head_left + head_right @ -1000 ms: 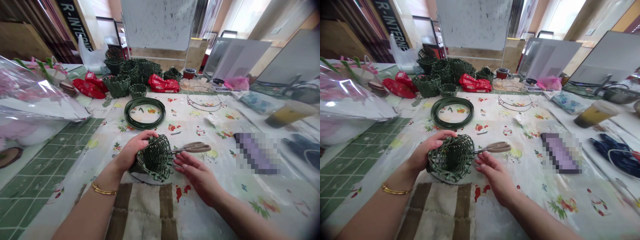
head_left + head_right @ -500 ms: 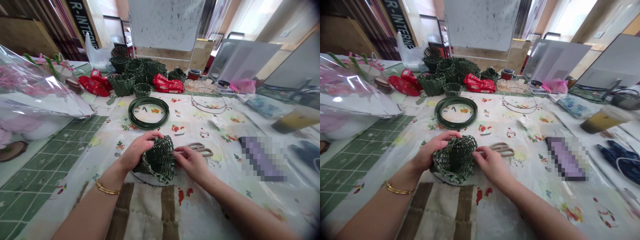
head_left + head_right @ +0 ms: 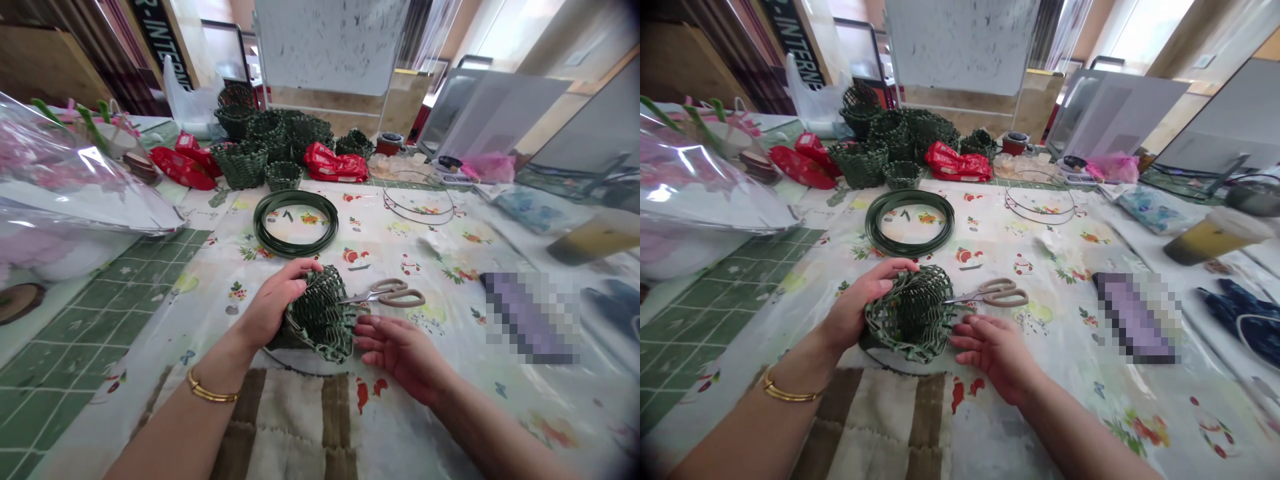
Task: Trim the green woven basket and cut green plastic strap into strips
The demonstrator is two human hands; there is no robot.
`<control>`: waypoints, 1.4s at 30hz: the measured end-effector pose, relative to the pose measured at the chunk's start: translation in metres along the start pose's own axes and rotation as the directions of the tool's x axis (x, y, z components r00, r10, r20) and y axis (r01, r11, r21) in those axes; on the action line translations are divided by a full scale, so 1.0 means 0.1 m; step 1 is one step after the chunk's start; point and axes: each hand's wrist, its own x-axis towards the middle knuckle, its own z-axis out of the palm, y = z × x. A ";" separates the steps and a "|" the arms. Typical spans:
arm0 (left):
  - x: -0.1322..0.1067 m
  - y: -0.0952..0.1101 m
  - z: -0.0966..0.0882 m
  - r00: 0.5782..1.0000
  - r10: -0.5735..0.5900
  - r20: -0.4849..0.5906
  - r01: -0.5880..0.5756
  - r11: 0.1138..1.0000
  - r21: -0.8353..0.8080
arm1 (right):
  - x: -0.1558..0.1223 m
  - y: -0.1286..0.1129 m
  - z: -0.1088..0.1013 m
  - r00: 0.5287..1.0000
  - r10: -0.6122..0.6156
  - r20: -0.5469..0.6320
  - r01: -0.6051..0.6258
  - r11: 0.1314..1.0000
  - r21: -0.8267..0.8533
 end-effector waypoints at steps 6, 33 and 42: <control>-0.01 -0.02 -0.03 1.000 -0.008 0.025 0.008 1.000 0.008 | 0.05 0.06 0.04 0.972 -0.205 -0.112 0.216 0.972 0.091; -0.02 -0.08 -0.01 0.997 -0.016 0.078 0.019 0.999 -0.037 | 0.21 0.21 -0.19 0.469 -0.627 0.622 0.670 -0.207 -0.713; -0.03 -0.06 0.00 0.997 -0.003 0.073 0.006 0.999 -0.046 | 0.21 0.08 -0.15 0.468 -0.468 0.750 0.619 -0.431 -0.656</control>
